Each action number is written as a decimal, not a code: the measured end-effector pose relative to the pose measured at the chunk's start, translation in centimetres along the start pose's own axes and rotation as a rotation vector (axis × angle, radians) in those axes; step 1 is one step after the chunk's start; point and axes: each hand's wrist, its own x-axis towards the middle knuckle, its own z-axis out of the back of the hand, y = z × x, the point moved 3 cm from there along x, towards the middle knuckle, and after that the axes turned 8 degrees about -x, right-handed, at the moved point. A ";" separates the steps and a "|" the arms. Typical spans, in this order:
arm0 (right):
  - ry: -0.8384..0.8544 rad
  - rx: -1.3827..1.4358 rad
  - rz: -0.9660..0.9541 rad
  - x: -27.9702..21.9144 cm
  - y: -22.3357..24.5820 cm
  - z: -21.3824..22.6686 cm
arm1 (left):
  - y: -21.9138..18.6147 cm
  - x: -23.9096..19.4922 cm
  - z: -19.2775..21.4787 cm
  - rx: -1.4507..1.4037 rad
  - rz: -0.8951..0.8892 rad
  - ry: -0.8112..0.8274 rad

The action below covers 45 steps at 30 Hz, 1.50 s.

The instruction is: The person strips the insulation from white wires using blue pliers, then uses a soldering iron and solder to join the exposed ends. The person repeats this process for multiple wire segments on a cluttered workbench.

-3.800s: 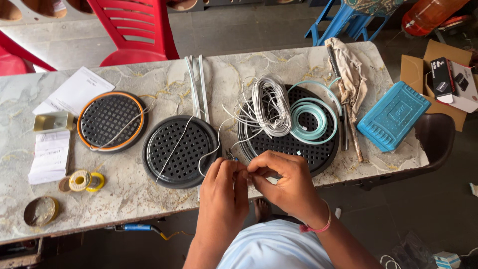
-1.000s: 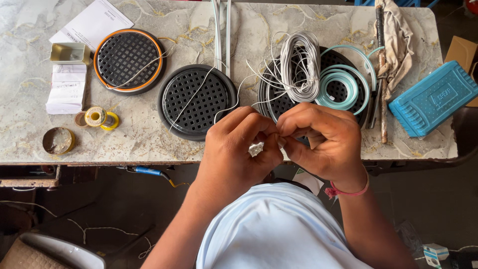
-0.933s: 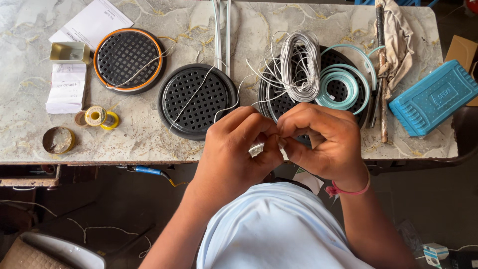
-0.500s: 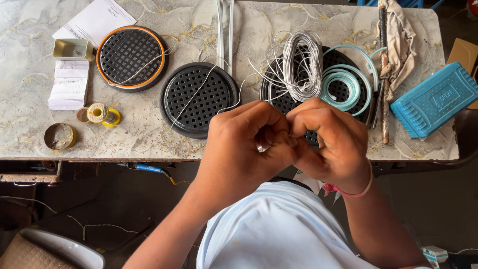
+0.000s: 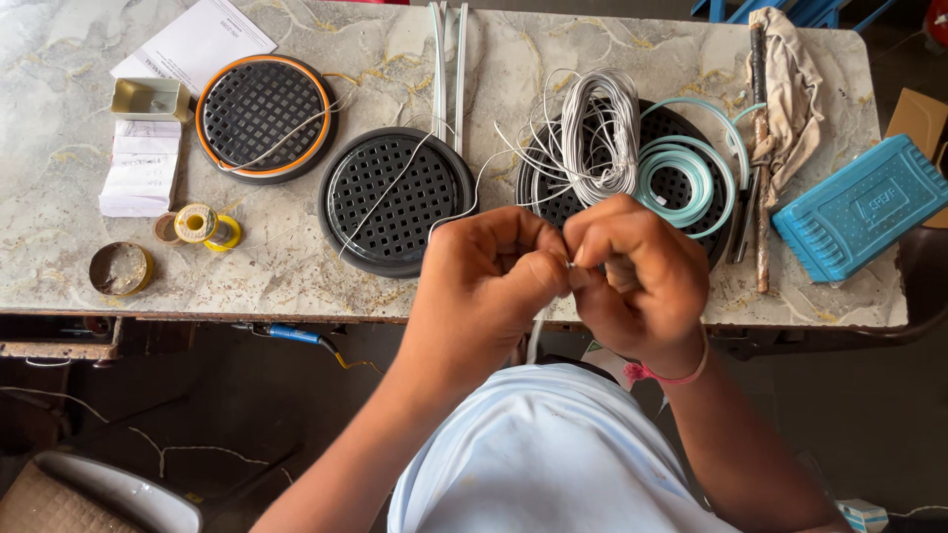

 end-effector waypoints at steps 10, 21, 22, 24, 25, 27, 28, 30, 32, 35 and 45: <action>0.020 -0.108 -0.027 0.3 0.1 0.7 | -0.5 -1.1 -0.4 0.240 -0.207 -0.132; 0.024 -0.200 0.050 2.8 3.4 1.8 | -1.6 -2.2 0.2 0.540 -0.469 -0.195; 0.071 -0.293 0.153 3.1 4.0 1.7 | -1.6 -2.2 0.0 0.561 -0.505 -0.174; 0.127 -0.416 0.304 3.6 4.6 1.4 | -1.5 -2.0 -0.1 0.559 -0.466 -0.183; 0.137 -0.444 0.353 3.8 4.7 1.2 | -1.5 -2.0 -0.1 0.560 -0.447 -0.188; 0.151 -0.470 0.414 4.1 5.0 1.0 | -1.5 -2.1 -0.1 0.565 -0.450 -0.183; 0.156 -0.469 0.425 4.2 5.0 0.9 | -1.6 -2.2 -0.1 0.569 -0.452 -0.183; 0.161 -0.480 0.448 4.2 5.1 0.8 | -1.6 -2.3 0.0 0.572 -0.455 -0.149; 0.159 -0.507 0.468 4.1 5.2 0.7 | -1.5 -2.2 0.1 0.577 -0.458 -0.128; 0.127 -0.513 0.449 3.7 5.3 0.5 | -1.3 -2.3 0.2 0.590 -0.467 -0.108; -0.020 -0.492 0.196 2.2 3.5 1.3 | -1.6 -2.8 1.7 0.616 -0.442 -0.199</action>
